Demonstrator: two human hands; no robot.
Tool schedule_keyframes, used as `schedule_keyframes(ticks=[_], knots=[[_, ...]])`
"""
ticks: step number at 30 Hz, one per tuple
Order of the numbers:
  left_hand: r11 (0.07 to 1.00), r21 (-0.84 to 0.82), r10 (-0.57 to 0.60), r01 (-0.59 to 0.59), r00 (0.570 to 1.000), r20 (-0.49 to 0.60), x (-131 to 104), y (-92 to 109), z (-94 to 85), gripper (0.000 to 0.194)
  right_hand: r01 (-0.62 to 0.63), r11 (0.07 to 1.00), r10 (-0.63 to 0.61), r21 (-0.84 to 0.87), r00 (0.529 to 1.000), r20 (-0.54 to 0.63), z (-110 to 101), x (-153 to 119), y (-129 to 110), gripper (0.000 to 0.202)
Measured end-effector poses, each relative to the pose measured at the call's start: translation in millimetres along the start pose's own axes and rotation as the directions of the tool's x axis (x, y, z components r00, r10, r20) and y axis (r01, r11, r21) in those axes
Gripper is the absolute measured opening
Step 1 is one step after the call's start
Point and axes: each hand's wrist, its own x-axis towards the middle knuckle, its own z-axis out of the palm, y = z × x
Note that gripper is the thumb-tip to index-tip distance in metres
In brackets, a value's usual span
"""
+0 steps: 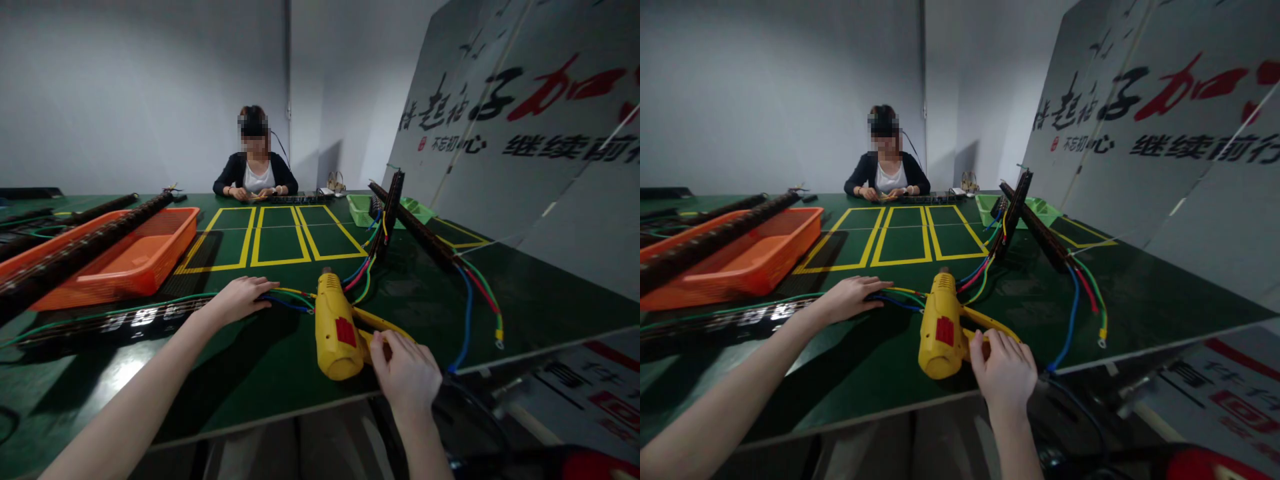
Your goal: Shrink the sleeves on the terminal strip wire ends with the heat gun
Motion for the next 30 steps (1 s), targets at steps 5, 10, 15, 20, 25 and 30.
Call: schedule_keyframes(ticks=[5, 10, 15, 20, 25, 30], knots=[[0.996, 0.066, 0.062, -0.062, 0.998, -0.001, -2.5, 12.5, -2.6, 0.045, -0.061, 0.996, 0.058, 0.066, 0.997, 0.040, 5.6, 8.8, 2.8, 0.034], [0.972, 0.212, 0.114, -0.100, 0.992, -0.056, -11.6, 24.2, -11.0, 0.044, -0.151, 0.952, 0.134, 0.267, 0.988, 0.083, 1.5, 21.9, 1.2, 0.022], [0.957, 0.264, 0.186, -0.118, 0.950, -0.251, -35.3, 42.2, -32.8, 0.041, -0.211, 0.769, 0.065, 0.603, 0.965, 0.256, -23.5, 53.0, -23.6, 0.033], [0.945, 0.277, 0.289, -0.176, 0.847, -0.447, -66.9, 60.9, -43.4, 0.055, -0.388, 0.464, -0.299, 0.796, 0.778, 0.553, -27.4, 97.6, -71.0, 0.045], [0.891, 0.313, 0.453, -0.329, 0.701, -0.551, -93.1, 80.5, -42.8, 0.046, -0.711, 0.370, -0.731, 0.598, 0.175, 0.659, -2.3, 115.1, -105.2, 0.067], [0.816, 0.326, 0.575, -0.478, 0.611, -0.544, -97.3, 97.4, -39.9, 0.032, -0.854, 0.343, -0.810, 0.390, -0.060, 0.583, -2.1, 87.6, -120.1, 0.050]])
